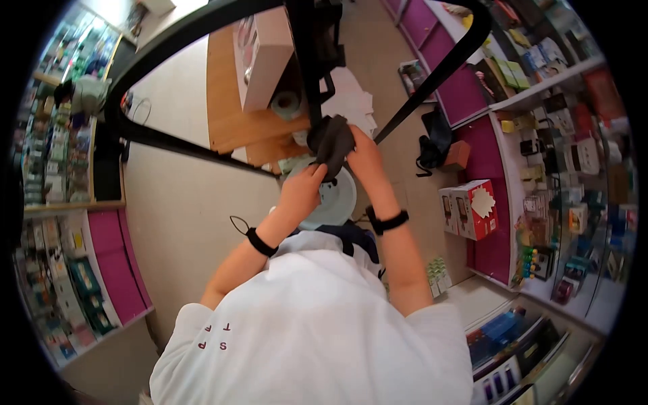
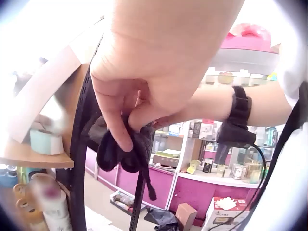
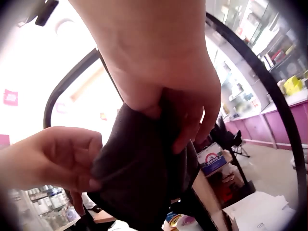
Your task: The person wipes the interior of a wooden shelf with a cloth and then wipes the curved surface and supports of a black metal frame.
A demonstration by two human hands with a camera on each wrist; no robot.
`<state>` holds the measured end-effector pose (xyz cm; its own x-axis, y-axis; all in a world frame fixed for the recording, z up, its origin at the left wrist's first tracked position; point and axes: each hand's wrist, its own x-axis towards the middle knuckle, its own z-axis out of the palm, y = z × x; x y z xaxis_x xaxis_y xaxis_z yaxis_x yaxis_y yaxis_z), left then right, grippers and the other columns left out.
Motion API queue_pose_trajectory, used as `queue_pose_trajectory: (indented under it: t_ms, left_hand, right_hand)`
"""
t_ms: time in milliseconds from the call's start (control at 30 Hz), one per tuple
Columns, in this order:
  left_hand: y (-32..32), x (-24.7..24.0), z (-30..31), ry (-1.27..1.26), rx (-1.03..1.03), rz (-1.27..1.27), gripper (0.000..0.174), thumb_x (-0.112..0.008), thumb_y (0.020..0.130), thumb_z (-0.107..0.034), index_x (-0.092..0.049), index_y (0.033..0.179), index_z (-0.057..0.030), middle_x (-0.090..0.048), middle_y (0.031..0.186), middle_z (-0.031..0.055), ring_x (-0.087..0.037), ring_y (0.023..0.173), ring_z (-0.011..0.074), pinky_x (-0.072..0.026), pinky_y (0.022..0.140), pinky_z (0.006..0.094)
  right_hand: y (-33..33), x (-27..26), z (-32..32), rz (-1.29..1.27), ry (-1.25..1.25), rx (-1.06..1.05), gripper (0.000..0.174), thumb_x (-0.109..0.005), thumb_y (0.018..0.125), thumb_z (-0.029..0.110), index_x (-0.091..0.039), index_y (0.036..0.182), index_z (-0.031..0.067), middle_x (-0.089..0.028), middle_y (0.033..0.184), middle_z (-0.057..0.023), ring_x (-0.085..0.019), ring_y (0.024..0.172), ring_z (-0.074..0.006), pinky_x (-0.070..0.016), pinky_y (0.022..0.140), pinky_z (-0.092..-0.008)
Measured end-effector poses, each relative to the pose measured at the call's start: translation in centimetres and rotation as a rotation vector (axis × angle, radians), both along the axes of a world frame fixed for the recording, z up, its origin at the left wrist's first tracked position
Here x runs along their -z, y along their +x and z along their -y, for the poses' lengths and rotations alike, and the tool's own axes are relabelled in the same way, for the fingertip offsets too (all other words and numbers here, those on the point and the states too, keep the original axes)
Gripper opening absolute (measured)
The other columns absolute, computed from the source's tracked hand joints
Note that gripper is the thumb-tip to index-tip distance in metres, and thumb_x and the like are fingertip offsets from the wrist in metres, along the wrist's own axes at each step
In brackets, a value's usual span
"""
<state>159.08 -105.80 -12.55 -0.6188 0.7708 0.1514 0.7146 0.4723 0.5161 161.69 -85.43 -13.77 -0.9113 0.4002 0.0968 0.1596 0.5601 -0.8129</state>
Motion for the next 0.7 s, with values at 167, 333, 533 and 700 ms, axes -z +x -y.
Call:
queue_pose_trajectory:
  t_ms: [167,333,533,700]
  left_hand:
    - [-5.4,-3.3,5.2,0.318,0.174,-0.010,0.033,-0.059,0.079,0.010,-0.058,0.110,-0.0015,-0.065,0.117,0.0151,-0.064,0.106,0.0354,-0.0551,0.082,0.0430]
    - [-9.4,-10.5,11.2,0.455,0.353,-0.162,0.025,-0.062,0.083,0.008,-0.065,0.107,-0.0004,-0.067,0.118,0.0129,-0.065,0.113,0.0317,-0.0577,0.086,0.0388]
    - [-12.5,-22.6,16.1,0.608,0.600,-0.514,0.035,-0.068,0.075,0.000,-0.070,0.110,0.0035,-0.068,0.114,0.0144,-0.066,0.111,0.0296,-0.0594,0.084,0.0337]
    - [-15.3,-30.0,18.9,0.699,0.511,-0.764,0.028,-0.069,0.076,0.000,-0.072,0.103,0.0039,-0.070,0.110,0.0141,-0.066,0.110,0.0300,-0.0587,0.084,0.0335]
  right_hand:
    - [1.9,-0.6,5.7,-0.199,0.016,0.466,0.048,-0.059,0.081,-0.003,-0.064,0.128,0.0042,-0.066,0.123,-0.0198,-0.062,0.115,-0.0396,-0.0500,0.093,-0.0410]
    - [-0.8,-5.8,13.9,-0.419,-0.422,0.528,0.033,-0.058,0.096,0.009,-0.063,0.127,-0.0004,-0.066,0.125,-0.0095,-0.064,0.110,-0.0215,-0.0502,0.092,-0.0331]
    - [-5.7,-14.9,19.7,-0.886,-0.889,0.396,0.040,-0.057,0.103,0.025,-0.057,0.136,0.0017,-0.065,0.127,-0.0061,-0.063,0.112,-0.0137,-0.0508,0.092,-0.0289]
    - [-10.9,-22.7,19.2,-0.840,-0.701,0.330,0.036,-0.060,0.102,0.023,-0.059,0.132,0.0036,-0.066,0.124,-0.0047,-0.062,0.112,-0.0113,-0.0488,0.094,-0.0276]
